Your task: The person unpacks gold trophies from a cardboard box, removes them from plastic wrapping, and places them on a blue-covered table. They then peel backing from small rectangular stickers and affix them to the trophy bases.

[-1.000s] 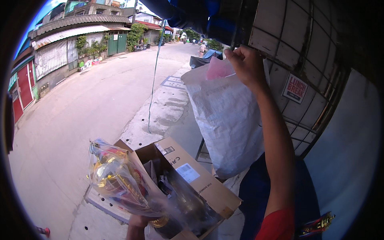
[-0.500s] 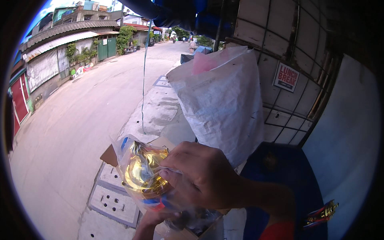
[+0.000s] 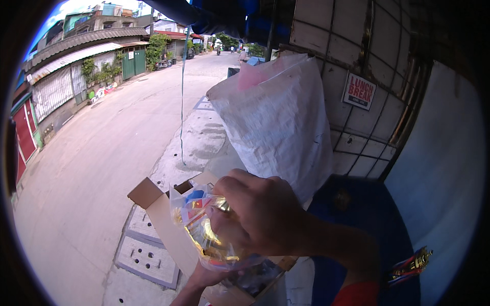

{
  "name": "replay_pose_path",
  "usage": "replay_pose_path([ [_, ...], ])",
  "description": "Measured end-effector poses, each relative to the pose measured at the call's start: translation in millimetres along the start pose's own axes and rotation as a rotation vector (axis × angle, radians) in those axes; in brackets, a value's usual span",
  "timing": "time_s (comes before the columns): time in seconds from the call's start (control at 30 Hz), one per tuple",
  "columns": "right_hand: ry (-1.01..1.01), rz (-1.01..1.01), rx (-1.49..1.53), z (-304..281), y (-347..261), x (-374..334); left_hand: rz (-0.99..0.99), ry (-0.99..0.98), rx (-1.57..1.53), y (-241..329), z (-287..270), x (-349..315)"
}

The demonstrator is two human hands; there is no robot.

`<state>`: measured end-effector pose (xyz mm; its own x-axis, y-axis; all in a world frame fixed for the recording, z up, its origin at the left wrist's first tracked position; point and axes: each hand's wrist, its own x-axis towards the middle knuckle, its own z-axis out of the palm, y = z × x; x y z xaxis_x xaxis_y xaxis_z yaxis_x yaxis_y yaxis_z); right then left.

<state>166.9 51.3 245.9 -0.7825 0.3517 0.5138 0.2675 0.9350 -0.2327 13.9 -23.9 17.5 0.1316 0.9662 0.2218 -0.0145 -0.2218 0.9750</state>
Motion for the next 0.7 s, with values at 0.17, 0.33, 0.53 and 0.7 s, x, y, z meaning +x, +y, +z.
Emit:
replay_pose_path([
  [0.17,0.094,-0.066,-0.055,-24,-9,-23,0.016,-0.029,-0.256,12,6,-8],
  [0.33,0.237,-0.007,-0.156,-74,-23,-65,0.356,0.15,-0.446,15,36,-1],
  [0.53,0.508,0.088,-0.231,-141,-34,-152,0.288,0.053,-0.109,25,81,-4],
  [0.7,0.861,0.571,-0.254,-181,-78,-251,0.234,0.056,-0.045,35,142,-6],
])
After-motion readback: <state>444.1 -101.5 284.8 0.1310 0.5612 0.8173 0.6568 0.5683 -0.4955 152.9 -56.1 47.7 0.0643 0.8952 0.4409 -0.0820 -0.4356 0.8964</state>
